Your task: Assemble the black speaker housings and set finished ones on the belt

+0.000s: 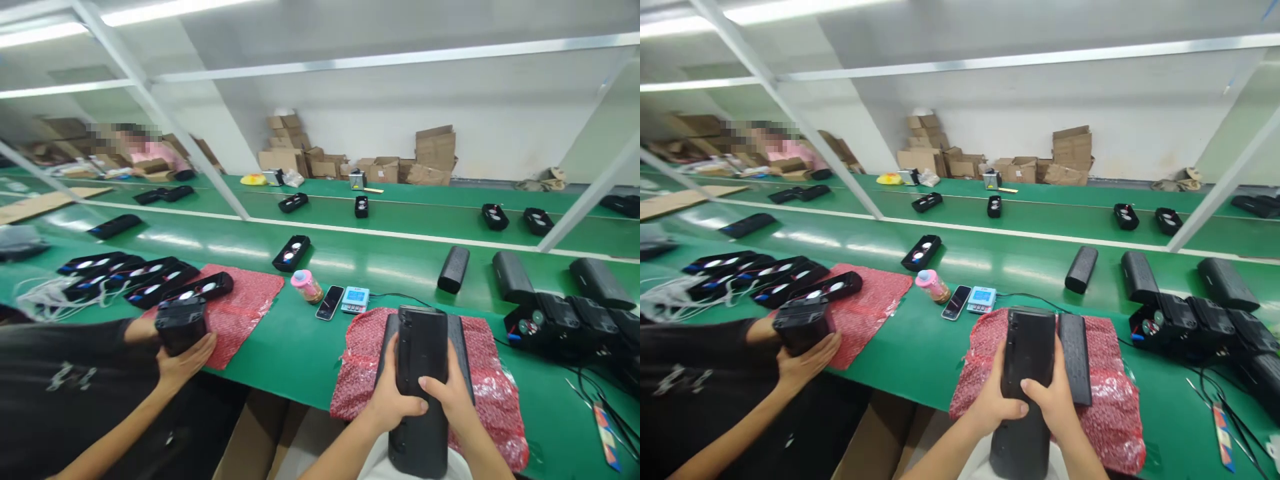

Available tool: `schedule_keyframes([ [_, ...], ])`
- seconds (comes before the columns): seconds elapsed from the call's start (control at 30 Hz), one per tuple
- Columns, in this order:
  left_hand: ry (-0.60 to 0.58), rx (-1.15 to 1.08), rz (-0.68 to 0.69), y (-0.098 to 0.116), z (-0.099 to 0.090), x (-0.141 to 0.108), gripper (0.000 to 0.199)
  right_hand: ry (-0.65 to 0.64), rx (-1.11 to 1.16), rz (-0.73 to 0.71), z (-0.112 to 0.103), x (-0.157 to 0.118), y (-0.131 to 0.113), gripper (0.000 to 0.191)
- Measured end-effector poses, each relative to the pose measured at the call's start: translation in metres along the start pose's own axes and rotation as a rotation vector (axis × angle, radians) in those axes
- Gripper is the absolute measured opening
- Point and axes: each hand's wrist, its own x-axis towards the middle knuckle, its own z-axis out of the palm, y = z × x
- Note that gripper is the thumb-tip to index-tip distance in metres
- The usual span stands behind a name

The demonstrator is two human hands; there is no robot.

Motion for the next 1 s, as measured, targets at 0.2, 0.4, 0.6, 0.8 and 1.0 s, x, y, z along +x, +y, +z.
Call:
schedule_keyframes([
  [0.2, -0.097, -0.013, 0.038, 0.008, 0.008, 0.003, 0.129, 0.032, -0.076, 0.003, -0.012, -0.001, -0.004, 0.095],
  [0.4, -0.111, -0.053, 0.050, 0.008, 0.005, 0.004, 0.128, 0.029, -0.105, -0.014, -0.008, -0.001, -0.004, 0.092],
  [0.6, -0.055, -0.080, 0.085, 0.007, -0.004, -0.001, 0.123, -0.023, -0.101, 0.036, -0.006, 0.005, 0.003, 0.098],
  [0.8, -0.020, -0.172, 0.140, 0.001, -0.008, -0.006, 0.126, -0.080, -0.148, 0.039, 0.001, 0.009, 0.005, 0.101],
  [1.0, -0.022, -0.352, 0.072, 0.030, -0.032, -0.020, 0.127, -0.216, -0.056, 0.069, 0.013, 0.002, -0.019, 0.108],
])
